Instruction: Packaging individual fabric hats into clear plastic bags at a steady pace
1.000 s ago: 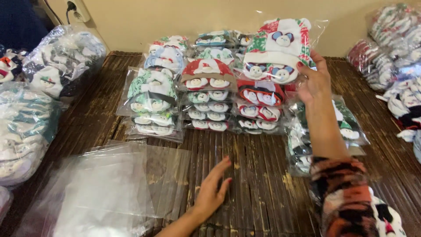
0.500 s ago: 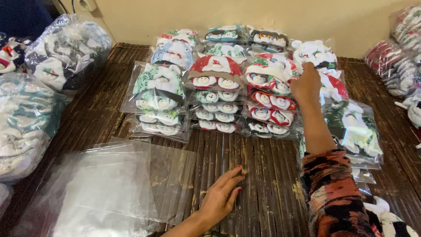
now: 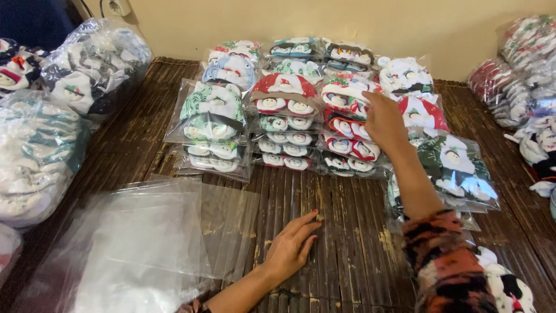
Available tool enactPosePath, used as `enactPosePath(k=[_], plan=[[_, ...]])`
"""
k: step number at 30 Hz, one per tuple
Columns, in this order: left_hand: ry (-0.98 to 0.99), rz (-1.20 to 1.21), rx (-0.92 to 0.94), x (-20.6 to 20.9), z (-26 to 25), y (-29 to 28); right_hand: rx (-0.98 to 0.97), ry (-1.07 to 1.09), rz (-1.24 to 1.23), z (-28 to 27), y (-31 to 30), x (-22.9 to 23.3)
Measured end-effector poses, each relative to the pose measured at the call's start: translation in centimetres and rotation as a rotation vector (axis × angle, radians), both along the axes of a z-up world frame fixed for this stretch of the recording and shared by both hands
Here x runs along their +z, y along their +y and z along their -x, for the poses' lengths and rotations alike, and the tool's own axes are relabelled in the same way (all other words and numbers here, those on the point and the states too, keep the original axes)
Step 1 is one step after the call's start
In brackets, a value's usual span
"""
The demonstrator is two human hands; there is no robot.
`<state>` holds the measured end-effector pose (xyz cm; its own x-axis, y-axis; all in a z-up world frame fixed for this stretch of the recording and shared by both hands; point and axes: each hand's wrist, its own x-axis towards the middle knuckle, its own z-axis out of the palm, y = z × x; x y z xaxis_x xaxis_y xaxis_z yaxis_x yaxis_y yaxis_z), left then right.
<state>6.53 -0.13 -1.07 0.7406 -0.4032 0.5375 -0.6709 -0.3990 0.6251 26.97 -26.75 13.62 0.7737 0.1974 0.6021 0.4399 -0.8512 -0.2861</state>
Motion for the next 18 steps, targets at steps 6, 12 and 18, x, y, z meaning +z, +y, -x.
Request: enactPosePath(k=[6, 12, 18], plan=[[-0.045, 0.028, 0.096, 0.7, -0.6, 1.3, 0.052, 0.109, 0.003, 9.7, 0.2, -0.7], [0.105, -0.743, 0.256, 3.6, -0.4, 8.6, 0.206, 0.903, 0.235, 25.4, 1.3, -0.2], [0.079, -0.606, 0.343, 1.7, 4.7, 14.4, -0.204, 0.323, 0.421, 33.4, -13.4, -10.6]])
